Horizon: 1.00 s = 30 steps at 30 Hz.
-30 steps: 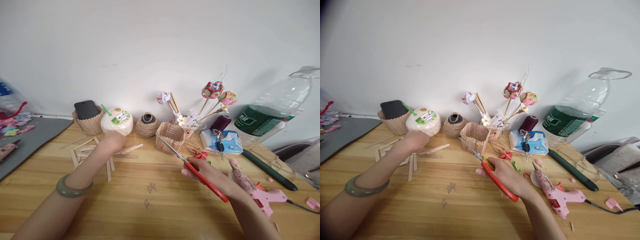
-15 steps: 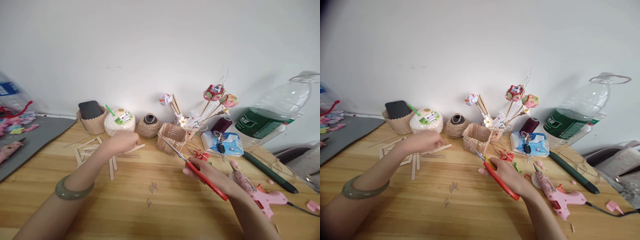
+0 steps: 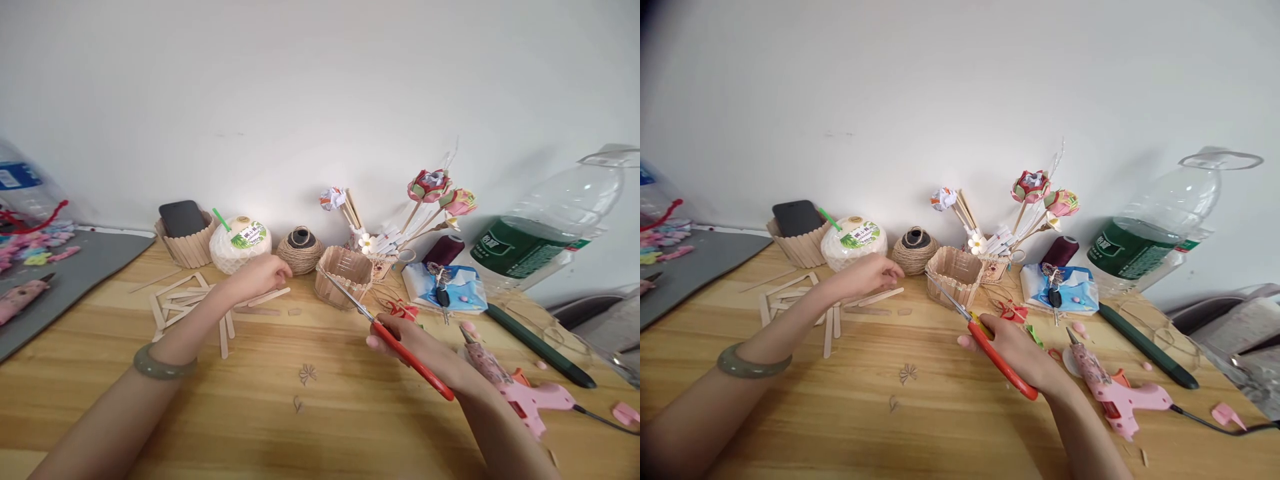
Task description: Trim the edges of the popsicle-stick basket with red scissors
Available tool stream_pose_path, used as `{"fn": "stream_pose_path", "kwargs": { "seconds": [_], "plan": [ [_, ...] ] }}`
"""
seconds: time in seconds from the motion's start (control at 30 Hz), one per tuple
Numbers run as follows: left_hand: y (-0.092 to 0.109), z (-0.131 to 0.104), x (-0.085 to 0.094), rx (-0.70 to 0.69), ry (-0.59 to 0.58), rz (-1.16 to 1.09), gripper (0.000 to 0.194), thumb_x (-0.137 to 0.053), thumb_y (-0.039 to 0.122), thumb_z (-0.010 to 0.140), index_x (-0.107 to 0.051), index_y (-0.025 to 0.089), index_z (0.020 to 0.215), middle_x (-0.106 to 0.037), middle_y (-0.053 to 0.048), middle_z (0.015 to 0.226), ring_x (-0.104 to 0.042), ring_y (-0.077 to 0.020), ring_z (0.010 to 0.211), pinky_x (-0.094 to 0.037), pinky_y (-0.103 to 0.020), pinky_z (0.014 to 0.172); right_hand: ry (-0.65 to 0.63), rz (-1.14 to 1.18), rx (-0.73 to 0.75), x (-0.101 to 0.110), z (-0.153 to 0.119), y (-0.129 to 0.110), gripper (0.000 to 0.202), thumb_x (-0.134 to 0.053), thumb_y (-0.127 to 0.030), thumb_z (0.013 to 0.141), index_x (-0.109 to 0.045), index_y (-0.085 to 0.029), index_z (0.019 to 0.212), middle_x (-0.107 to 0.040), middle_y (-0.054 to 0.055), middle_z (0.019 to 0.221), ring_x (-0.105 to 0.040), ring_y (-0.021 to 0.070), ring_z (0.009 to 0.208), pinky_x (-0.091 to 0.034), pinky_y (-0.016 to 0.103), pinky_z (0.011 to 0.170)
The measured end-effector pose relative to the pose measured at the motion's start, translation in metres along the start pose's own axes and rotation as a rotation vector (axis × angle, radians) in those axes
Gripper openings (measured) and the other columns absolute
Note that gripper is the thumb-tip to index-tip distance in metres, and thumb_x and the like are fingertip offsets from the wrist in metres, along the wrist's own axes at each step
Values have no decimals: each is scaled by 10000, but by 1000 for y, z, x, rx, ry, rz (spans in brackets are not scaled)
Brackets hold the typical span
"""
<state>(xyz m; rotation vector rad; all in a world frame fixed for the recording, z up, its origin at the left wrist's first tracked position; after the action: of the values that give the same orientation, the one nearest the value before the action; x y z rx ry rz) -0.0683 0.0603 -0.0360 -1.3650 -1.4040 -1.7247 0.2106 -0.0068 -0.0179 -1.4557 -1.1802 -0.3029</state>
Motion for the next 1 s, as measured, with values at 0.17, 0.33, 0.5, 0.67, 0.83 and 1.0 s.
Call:
{"fn": "stream_pose_path", "kwargs": {
  "seconds": [0.17, 0.33, 0.5, 0.67, 0.83, 1.0],
  "plan": [
    [-11, 3, -7, 13, 33, 71, 215, -533, 181, 698, -684, 167, 849, -702, -80, 830, -617, -206, 765, -399, -260, 680, 23, -7, 3, -2, 2, 4, 418, -484, -594, 757, -388, -203, 644, -431, -22, 635, -430, 155, 607, -351, 264, 541],
    [-15, 7, -13, 15, 47, 80, 147, -530, 163, 704, -669, 178, 749, -690, -57, 796, -602, -185, 748, -391, -252, 681, 5, -3, 13, -4, 5, 6, 431, -494, -593, 761, -364, -199, 646, -390, -36, 630, -392, 132, 593, -321, 245, 525],
    [-22, 11, -17, 47, 74, 45, 92, -551, 173, 697, -644, 177, 698, -674, -52, 739, -597, -192, 715, -399, -263, 666, 2, 16, 32, -6, 5, 10, 420, -513, -573, 765, -363, -197, 650, -391, -41, 631, -384, 124, 586, -299, 236, 518],
    [-20, 11, -17, 89, 133, -49, 100, -549, 141, 686, -642, 168, 709, -677, -68, 738, -607, -220, 722, -419, -298, 673, 25, 56, 27, -6, 6, 14, 413, -541, -567, 749, -389, -194, 655, -401, -39, 630, -391, 124, 584, -296, 228, 505],
    [-2, 7, -5, 111, 167, -245, 182, -501, 172, 736, -664, 142, 812, -692, -78, 772, -626, -218, 732, -457, -322, 693, 61, 170, 39, -8, 4, 8, 403, -557, -557, 740, -391, -201, 651, -368, -46, 610, -349, 111, 546, -293, 220, 471],
    [40, -5, 6, 34, 78, -543, 279, -526, 326, 780, -639, 139, 953, -708, -63, 862, -651, -155, 763, -503, -254, 683, 129, 458, 98, -15, 0, -10, 297, -552, -436, 767, -412, -199, 657, -404, -48, 588, -396, 108, 526, -346, 230, 485]
  ]
}}
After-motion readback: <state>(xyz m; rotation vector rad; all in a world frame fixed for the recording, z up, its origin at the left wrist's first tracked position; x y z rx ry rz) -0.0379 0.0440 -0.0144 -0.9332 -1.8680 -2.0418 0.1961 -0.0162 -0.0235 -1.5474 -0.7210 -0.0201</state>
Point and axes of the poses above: each hand's wrist, its own z-axis towards the middle knuckle, its own x-axis out of the back of the hand, y = z × x, the point moved 1 cm from there along z, towards the middle knuckle
